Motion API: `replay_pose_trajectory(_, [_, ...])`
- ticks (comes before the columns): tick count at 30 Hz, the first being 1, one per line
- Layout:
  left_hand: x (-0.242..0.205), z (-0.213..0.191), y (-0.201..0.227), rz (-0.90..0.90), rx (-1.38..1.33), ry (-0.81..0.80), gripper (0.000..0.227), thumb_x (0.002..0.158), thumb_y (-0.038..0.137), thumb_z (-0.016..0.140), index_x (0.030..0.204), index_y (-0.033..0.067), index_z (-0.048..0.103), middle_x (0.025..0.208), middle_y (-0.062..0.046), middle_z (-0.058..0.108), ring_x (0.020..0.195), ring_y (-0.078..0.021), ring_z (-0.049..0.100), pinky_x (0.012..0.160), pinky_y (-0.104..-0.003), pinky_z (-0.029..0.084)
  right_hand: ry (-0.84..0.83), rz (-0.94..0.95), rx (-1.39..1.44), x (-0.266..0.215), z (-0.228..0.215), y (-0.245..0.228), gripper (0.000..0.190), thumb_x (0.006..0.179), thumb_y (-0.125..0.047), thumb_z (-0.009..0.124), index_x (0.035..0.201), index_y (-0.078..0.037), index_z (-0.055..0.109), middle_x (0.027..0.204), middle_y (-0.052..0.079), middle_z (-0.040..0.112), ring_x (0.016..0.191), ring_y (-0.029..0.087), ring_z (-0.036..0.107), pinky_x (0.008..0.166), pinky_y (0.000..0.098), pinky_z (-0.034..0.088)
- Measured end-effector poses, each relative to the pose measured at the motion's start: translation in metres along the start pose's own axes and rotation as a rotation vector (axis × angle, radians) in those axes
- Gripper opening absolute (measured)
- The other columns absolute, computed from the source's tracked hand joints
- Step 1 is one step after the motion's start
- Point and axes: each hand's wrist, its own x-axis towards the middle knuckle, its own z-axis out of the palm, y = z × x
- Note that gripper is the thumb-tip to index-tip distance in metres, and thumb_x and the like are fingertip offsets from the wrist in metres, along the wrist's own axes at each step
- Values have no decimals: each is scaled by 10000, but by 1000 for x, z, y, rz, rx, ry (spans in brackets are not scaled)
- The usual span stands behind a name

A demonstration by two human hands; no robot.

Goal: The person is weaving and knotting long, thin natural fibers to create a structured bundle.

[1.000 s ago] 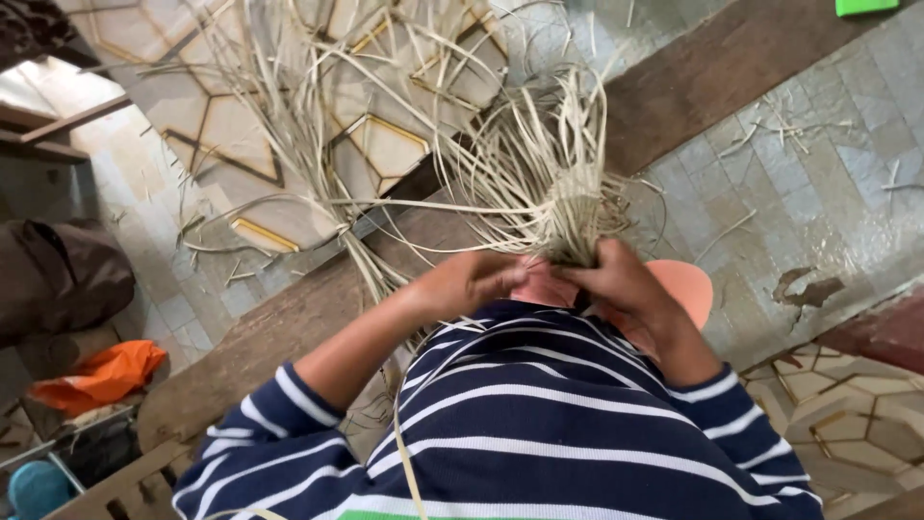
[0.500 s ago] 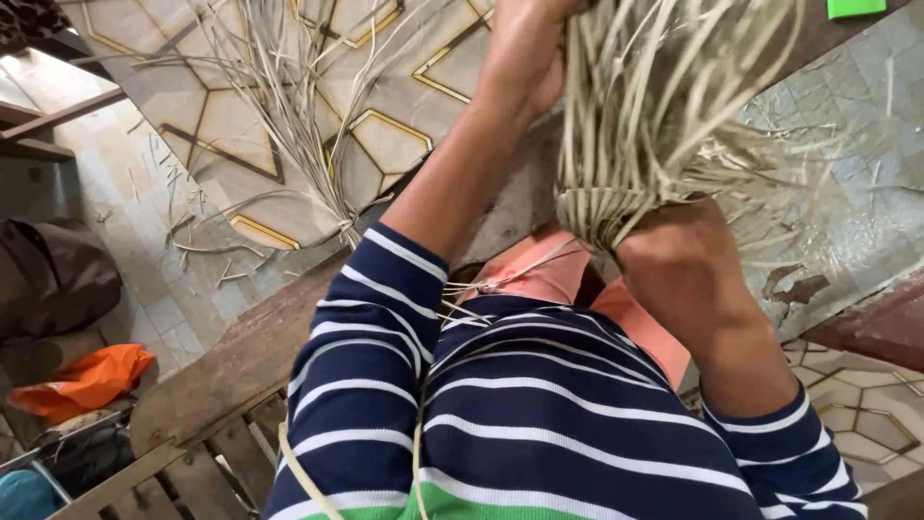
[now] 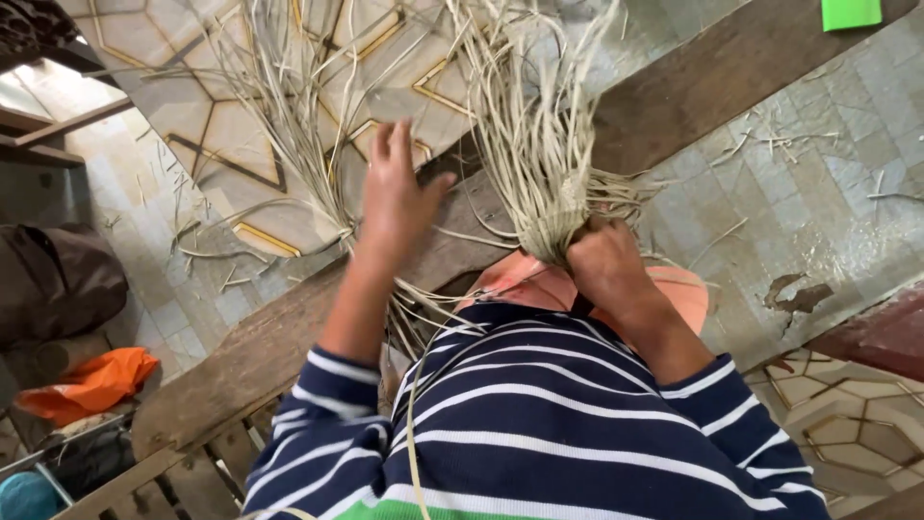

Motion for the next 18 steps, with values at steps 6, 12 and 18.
replay_pose_trajectory(6, [-36, 61, 12, 647, -163, 478, 432, 831, 223, 587, 1159, -32, 467, 1164, -223, 453, 1101, -416, 462, 974, -505, 361, 18, 34, 85, 6, 7, -14, 188, 693, -155, 543, 562, -90, 661, 566, 112, 579, 729, 307, 573, 625, 439, 416])
replay_pose_trajectory(12, [-50, 86, 22, 802, -287, 544, 307, 710, 155, 699, 965, 39, 571, 1040, -153, 547, 981, -340, 558, 949, -494, 373, 238, -59, 265, 9, 0, -12, 225, 683, -205, 551, 472, -126, 557, 545, 77, 479, 675, 287, 481, 586, 411, 360])
replay_pose_trajectory(18, [-62, 104, 29, -171, -680, 37, 522, 643, 352, 799, 1005, 95, 523, 939, -109, 557, 930, -303, 556, 854, -408, 438, 170, -76, 214, 12, -21, -15, 144, 622, -206, 614, 509, -118, 602, 556, 72, 513, 657, 281, 499, 593, 408, 391])
